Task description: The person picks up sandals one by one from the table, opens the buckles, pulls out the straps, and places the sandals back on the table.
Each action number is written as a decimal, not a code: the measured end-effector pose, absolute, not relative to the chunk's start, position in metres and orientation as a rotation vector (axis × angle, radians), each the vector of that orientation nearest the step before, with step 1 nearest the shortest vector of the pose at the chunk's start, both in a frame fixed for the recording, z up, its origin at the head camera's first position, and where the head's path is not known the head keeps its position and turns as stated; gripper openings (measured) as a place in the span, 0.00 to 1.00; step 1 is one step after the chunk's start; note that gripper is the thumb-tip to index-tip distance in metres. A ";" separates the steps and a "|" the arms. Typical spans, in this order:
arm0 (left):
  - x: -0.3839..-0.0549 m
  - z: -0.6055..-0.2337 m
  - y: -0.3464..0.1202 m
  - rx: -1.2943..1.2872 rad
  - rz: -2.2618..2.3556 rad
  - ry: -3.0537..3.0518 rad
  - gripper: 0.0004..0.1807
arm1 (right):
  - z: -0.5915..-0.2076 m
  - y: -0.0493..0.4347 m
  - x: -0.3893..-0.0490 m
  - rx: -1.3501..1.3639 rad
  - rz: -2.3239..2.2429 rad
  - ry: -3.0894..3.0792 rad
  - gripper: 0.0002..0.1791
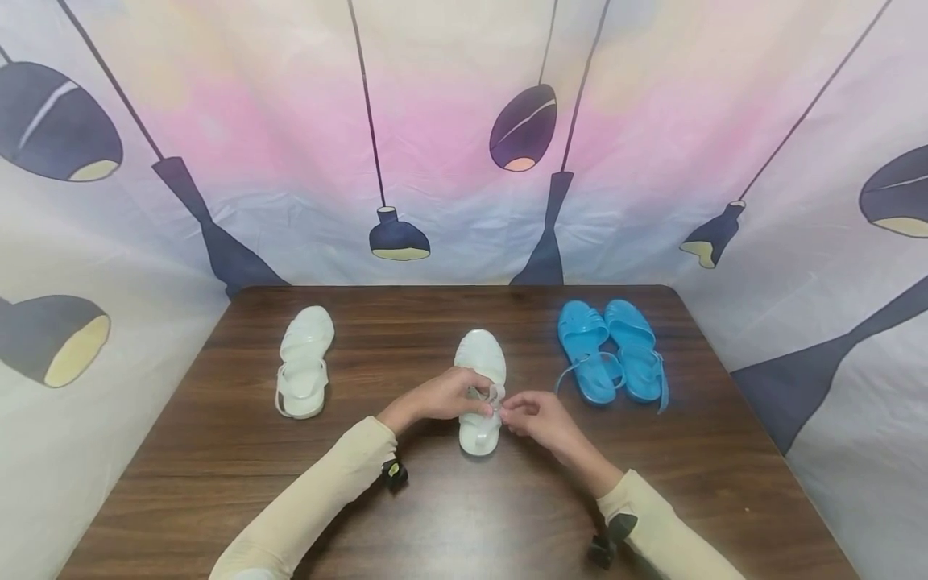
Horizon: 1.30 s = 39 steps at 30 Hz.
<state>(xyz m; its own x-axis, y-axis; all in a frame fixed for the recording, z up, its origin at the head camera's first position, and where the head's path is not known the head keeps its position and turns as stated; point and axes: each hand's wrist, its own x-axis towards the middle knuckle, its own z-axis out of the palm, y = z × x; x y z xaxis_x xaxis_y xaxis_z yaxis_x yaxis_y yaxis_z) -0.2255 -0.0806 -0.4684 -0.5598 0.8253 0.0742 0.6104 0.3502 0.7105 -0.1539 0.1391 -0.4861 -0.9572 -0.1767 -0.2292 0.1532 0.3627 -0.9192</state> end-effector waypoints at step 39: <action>-0.225 -0.467 -0.079 1.259 0.995 2.341 0.09 | -0.488 0.141 -0.148 -0.053 -1.661 2.363 0.11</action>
